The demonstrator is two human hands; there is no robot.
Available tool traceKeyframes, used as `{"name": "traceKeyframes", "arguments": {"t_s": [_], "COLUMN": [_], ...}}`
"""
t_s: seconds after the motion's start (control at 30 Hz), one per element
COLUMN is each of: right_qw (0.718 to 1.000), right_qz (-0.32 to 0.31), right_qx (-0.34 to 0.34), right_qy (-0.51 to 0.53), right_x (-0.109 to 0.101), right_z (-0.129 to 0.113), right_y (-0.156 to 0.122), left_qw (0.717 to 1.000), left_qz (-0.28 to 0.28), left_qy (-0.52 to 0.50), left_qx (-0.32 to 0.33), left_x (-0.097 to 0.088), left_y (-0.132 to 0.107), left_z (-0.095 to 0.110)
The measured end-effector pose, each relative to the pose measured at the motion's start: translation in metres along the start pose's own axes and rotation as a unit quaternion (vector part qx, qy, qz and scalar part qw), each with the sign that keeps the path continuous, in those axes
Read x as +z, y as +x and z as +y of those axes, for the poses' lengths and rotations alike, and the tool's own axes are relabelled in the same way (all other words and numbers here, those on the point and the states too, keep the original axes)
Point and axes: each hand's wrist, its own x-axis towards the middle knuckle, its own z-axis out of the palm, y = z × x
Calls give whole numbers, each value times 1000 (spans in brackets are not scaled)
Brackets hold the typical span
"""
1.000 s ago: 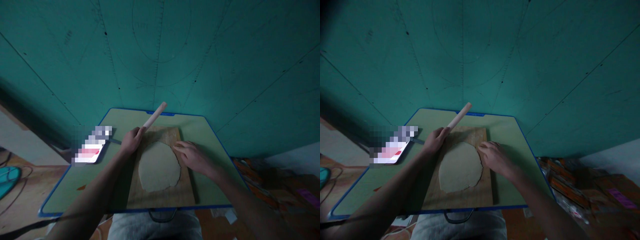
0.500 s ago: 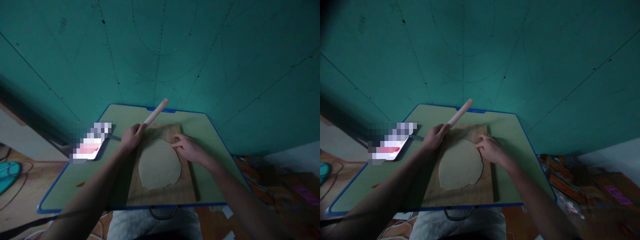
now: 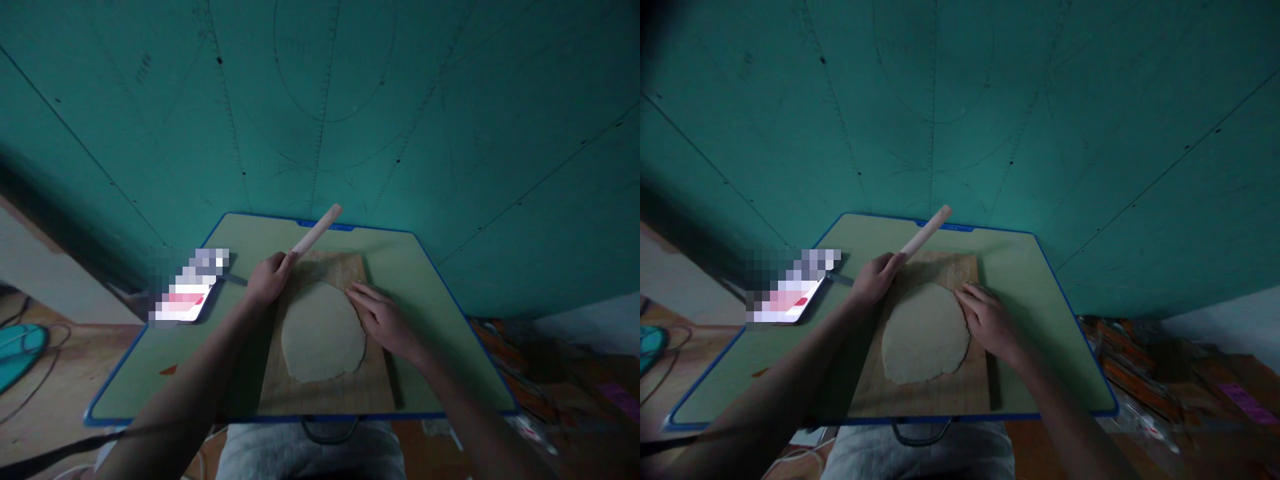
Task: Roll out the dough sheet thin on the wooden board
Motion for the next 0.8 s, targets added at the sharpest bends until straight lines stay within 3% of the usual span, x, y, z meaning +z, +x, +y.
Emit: {"name": "traceKeyframes", "arguments": {"t_s": [0.33,0.47,0.8], "right_qw": [994,995,993], "right_qz": [-33,-36,96], "right_qx": [-10,-5,38], "right_qy": [-99,-89,52], "right_x": [-12,-14,5], "right_z": [-19,-20,-1], "right_y": [8,10,4], "left_qw": [1000,1000,1000], "left_qz": [-5,-4,-7], "left_qy": [2,7,2], "left_qx": [5,3,4], "left_x": [-1,-1,0], "left_y": [0,0,0], "left_z": [0,0,-1]}}
